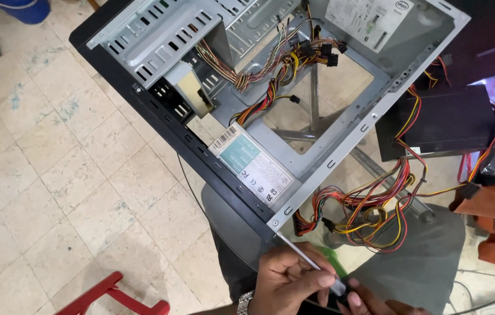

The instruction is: Removing a power supply unit from a desktop computer case by unscrewing it and pulling it out.

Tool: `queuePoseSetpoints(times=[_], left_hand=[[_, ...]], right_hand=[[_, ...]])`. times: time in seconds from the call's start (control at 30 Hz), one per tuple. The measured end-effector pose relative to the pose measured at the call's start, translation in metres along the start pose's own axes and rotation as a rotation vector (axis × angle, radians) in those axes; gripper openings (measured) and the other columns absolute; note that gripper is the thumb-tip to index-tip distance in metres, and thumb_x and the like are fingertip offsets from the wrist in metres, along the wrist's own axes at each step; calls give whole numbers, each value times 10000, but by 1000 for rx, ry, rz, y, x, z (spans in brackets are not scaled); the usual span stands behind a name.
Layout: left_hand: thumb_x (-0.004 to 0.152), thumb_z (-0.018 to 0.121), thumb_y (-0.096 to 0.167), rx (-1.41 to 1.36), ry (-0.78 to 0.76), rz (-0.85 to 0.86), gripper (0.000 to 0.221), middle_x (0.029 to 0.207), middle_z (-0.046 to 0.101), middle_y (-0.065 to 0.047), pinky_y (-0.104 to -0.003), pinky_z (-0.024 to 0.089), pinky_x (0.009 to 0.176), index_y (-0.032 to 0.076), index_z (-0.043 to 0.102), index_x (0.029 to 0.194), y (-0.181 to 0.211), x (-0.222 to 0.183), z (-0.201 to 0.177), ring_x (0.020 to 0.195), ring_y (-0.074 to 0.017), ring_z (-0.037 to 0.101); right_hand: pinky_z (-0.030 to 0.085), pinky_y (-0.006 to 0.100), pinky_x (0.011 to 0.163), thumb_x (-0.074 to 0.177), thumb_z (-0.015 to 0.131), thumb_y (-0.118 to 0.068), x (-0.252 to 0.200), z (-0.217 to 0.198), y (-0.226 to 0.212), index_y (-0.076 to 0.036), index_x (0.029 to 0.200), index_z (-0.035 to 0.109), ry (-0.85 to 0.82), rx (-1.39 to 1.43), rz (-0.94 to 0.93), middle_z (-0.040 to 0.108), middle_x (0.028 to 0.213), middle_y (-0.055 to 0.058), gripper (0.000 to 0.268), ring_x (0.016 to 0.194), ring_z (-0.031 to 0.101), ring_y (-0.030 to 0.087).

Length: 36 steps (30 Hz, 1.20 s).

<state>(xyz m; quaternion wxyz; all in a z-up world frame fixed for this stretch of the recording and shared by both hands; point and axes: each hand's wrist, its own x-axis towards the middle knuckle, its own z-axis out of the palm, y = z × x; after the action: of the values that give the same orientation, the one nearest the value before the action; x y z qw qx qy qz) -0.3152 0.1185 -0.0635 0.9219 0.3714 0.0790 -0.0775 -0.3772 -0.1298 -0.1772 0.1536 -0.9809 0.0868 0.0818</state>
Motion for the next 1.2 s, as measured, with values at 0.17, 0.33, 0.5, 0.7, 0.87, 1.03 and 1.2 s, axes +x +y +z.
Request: queuePoseSetpoints(times=[0.17, 0.33, 0.5, 0.7, 0.87, 1.03, 1.2], left_hand=[[954, 712, -55, 26, -138, 103, 89, 946, 683, -311, -401, 650, 619, -131, 670, 975, 4, 9, -3, 696, -384, 676], [940, 733, -35, 36, -136, 10, 114, 971, 703, -253, -348, 650, 710, -94, 690, 1027, 5, 5, -5, 838, -314, 718], [917, 751, -6, 98, -149, -19, 104, 960, 726, -223, -310, 635, 755, -79, 725, 988, 17, 8, 3, 920, -310, 749], [960, 704, 61, 25, -139, -54, 206, 1101, 732, -261, -374, 596, 1008, -61, 686, 1125, 16, 6, 3, 1070, -298, 739], [1004, 672, 82, 162, -222, 148, 129, 1038, 718, -230, -367, 617, 914, -42, 698, 1027, 19, 13, 1, 980, -328, 750], [1004, 663, 65, 4, -219, 69, 156, 1088, 686, -187, -438, 598, 1005, -45, 672, 1114, 2, 7, -7, 1060, -369, 736], [965, 704, 102, 81, -138, 235, 151, 947, 746, -258, -385, 545, 924, -46, 693, 991, -9, 15, -11, 942, -305, 730]], right_hand=[[446, 108, 1054, 750, 790, -428, 78, -42, -16, -393, 1281, 851, -1054, 221, 183, 884, 1219, -204, 535, 1176, 732, -105], [542, 161, 794, 735, 770, -469, 33, -24, 20, -251, 812, 1016, -472, 367, 163, 959, 781, -58, 338, 829, 791, -20], [417, 190, 550, 752, 713, -623, 43, -13, 22, -352, 531, 842, -439, -14, -9, 650, 438, -105, 373, 486, 623, -18], [568, 288, 950, 929, 556, -635, 64, -33, 4, -235, 1436, 599, -926, 495, -568, 809, 1321, -13, 648, 1192, 798, 104], [631, 401, 933, 798, 580, -591, 27, -62, -46, 30, 1196, 766, -386, 1103, 0, 905, 1111, 193, 760, 1048, 873, 297], [547, 260, 850, 704, 857, -72, 43, -14, 4, 2, 969, 881, -306, 716, 52, 859, 913, 74, 277, 889, 727, 98], [597, 212, 813, 581, 1054, -121, 43, -39, -25, -118, 1142, 679, -245, 906, -584, 706, 1083, 61, 675, 945, 763, 95]])
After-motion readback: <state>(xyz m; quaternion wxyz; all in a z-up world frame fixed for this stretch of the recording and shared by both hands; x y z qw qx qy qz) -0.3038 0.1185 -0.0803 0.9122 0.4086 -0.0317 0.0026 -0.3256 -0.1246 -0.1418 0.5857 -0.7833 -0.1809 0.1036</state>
